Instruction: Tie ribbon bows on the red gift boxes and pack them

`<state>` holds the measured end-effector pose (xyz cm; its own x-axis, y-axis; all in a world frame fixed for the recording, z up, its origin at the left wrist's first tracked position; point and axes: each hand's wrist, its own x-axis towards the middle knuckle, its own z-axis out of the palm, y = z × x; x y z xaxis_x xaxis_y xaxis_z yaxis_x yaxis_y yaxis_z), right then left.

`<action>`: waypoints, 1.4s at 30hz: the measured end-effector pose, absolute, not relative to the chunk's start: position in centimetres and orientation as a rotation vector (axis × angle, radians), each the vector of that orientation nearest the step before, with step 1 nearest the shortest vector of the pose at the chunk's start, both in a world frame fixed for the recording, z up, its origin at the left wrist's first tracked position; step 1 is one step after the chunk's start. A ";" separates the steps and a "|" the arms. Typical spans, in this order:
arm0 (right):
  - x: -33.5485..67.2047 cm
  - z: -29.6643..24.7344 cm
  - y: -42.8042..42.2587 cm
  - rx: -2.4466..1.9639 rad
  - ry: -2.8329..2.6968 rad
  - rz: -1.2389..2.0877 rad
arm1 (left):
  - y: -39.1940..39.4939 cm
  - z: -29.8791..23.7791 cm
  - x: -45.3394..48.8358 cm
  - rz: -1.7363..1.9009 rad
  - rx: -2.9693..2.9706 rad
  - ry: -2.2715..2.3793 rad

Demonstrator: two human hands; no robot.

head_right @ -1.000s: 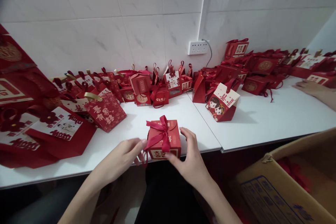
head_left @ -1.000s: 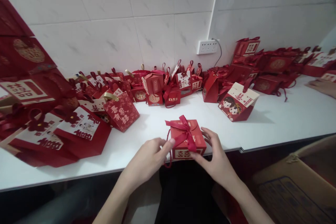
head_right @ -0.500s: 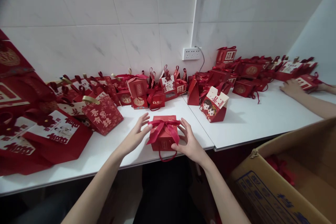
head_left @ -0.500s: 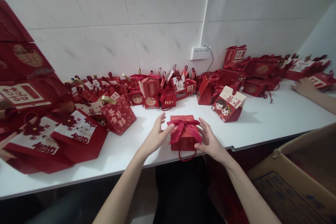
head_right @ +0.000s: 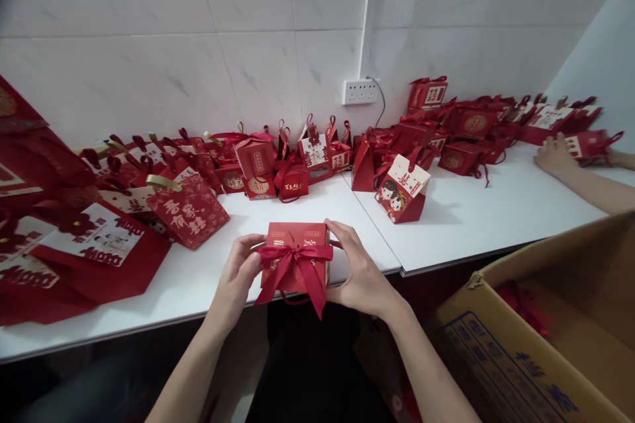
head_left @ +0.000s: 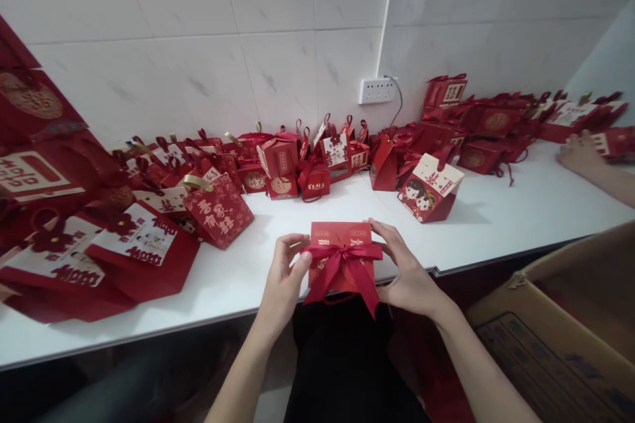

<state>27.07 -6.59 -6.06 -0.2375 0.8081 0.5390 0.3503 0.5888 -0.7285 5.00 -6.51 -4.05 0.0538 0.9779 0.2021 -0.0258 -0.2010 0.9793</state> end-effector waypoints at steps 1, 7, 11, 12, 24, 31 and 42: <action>27.0 -5.8 -6.9 -0.922 -1.832 0.557 | -7.0 -3.8 5.1 1.347 1.359 1.102; 27.0 -4.4 -8.2 -0.874 -1.862 0.525 | -9.2 -2.0 5.8 1.662 1.589 1.165; 26.8 -4.3 -8.4 -0.890 -1.869 0.492 | -10.4 -1.0 6.9 1.894 2.119 1.078; 26.7 -4.4 -8.5 -0.893 -1.870 0.491 | -10.7 -0.8 7.3 1.893 2.298 1.034; 26.8 -4.7 -9.4 -0.833 -1.782 0.553 | -12.8 -0.4 9.0 1.758 2.846 0.838; 26.7 -4.6 -9.7 -0.822 -1.745 0.534 | -13.5 0.1 8.8 1.725 2.858 0.831; 27.6 -4.8 -10.2 -0.918 -1.608 0.626 | -11.3 0.0 6.7 1.929 2.471 1.432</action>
<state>27.60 -10.23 -4.82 -0.0716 0.8280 0.5561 0.2337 0.5559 -0.7977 6.65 -11.32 0.03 0.0508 0.4141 0.9088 0.7501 -0.6166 0.2391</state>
